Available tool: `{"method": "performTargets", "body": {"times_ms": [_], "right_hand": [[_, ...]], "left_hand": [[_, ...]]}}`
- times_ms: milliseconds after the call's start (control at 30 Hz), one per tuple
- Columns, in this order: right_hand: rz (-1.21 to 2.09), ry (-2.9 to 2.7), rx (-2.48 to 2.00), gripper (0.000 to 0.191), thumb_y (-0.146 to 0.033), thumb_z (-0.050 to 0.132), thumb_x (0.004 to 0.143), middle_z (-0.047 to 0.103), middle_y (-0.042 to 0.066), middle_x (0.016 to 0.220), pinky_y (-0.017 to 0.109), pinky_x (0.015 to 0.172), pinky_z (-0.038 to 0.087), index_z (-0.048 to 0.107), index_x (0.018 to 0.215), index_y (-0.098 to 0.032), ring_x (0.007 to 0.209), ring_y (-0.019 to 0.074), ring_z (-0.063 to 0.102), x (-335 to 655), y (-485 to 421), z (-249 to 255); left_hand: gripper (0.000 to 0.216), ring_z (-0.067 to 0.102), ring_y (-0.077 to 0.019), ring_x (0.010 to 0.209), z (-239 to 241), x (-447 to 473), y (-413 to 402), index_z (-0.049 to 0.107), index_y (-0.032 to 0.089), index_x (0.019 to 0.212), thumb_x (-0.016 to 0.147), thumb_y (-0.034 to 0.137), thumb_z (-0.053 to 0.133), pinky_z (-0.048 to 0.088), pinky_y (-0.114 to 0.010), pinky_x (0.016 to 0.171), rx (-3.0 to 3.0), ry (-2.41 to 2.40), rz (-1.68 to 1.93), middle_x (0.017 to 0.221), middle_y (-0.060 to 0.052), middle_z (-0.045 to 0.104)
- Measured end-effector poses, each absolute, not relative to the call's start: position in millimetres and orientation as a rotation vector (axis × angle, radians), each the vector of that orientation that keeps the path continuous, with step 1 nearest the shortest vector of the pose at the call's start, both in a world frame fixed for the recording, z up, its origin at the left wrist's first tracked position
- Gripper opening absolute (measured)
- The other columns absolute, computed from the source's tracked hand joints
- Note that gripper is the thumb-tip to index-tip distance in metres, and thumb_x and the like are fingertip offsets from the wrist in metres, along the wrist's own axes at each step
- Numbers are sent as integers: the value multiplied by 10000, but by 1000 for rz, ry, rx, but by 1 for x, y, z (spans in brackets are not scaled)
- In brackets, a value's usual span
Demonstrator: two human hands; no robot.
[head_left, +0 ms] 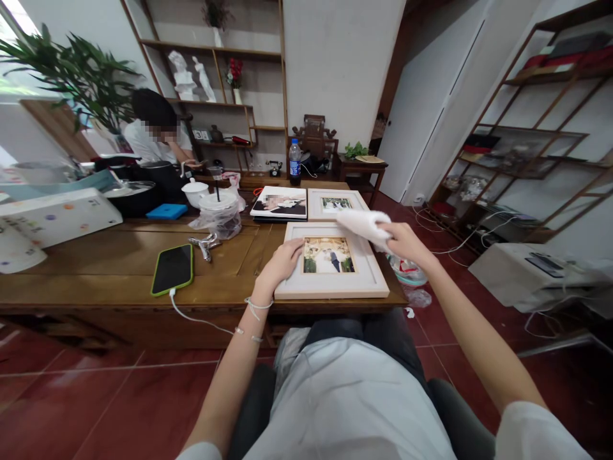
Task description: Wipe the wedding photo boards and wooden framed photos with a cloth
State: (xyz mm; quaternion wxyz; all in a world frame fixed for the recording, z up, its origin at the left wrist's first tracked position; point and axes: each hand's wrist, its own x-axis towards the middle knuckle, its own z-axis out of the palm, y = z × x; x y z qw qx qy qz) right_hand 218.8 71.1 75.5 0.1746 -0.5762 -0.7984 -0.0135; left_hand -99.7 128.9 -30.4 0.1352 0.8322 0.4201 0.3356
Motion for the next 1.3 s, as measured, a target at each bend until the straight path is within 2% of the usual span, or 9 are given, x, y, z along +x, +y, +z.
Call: {"method": "performTargets", "body": {"times_ms": [100, 200, 267, 400, 600, 833, 1100, 1167, 1300], "right_hand": [[-424, -2071, -1686, 577, -2, 391, 729, 544, 164, 1387, 466, 1028, 372, 614, 1253, -94, 1300, 322, 465, 210, 97, 68], [-524, -2270, -1671, 645, 37, 396, 713, 450, 137, 1478, 593, 1087, 218, 584, 1303, -144, 1418, 351, 267, 193, 114, 54], [-445, -2466, -1680, 666, 53, 397, 704, 545, 136, 1396, 618, 1063, 217, 591, 1303, -165, 1392, 367, 298, 181, 118, 44], [-355, -2647, -1698, 622, 45, 393, 733, 672, 160, 1199, 544, 1005, 300, 621, 1274, -159, 1273, 360, 422, 165, 106, 39], [-236, -2842, -1601, 558, -1, 416, 762, 712, 153, 1018, 429, 937, 356, 656, 1231, -185, 1086, 312, 558, 157, 49, 56], [-104, -2908, -1509, 581, -19, 419, 748, 692, 129, 938, 331, 749, 400, 599, 1268, -204, 858, 259, 633, 143, -38, 74], [-4, -2802, -1591, 691, -46, 431, 764, 675, 131, 1057, 350, 798, 430, 443, 1424, -253, 922, 271, 641, 136, -29, 72], [-10, -2758, -1602, 696, -35, 427, 763, 643, 150, 1174, 376, 872, 431, 447, 1426, -244, 1031, 281, 621, 140, -8, 62], [-102, -2672, -1564, 706, 2, 422, 741, 454, 195, 1441, 434, 1043, 351, 454, 1424, -174, 1309, 299, 447, 151, 41, 40]], "left_hand": [[372, 542, -228, 1253, -31, -101, 129, 611, 119, 1250, 960, 227, 404, 387, -373, 1107, 2426, 1197, 985, 1337, -125, 590], [371, 538, -227, 1259, -30, -101, 129, 609, 128, 1253, 958, 229, 409, 381, -380, 1113, 2432, 1196, 973, 1342, -119, 587], [373, 537, -233, 1261, -29, -100, 128, 611, 121, 1251, 955, 225, 409, 378, -384, 1115, 2424, 1209, 964, 1342, -127, 586], [372, 540, -242, 1259, -29, -99, 128, 625, 133, 1238, 960, 235, 401, 381, -403, 1114, 2404, 1226, 961, 1335, -125, 591], [381, 530, -231, 1269, -33, -100, 131, 616, 130, 1252, 949, 228, 407, 373, -388, 1120, 2432, 1209, 969, 1341, -120, 588], [379, 531, -236, 1263, -33, -101, 130, 613, 151, 1257, 951, 239, 407, 379, -416, 1110, 2429, 1189, 988, 1350, -117, 580], [384, 519, -237, 1279, -30, -102, 130, 605, 139, 1263, 946, 242, 414, 369, -408, 1120, 2462, 1166, 954, 1349, -119, 582], [384, 525, -241, 1274, -29, -102, 130, 611, 126, 1253, 951, 254, 412, 373, -402, 1118, 2455, 1169, 954, 1340, -132, 585], [385, 527, -245, 1274, -27, -101, 129, 610, 124, 1256, 951, 260, 418, 374, -412, 1119, 2442, 1192, 943, 1347, -135, 579]]}}
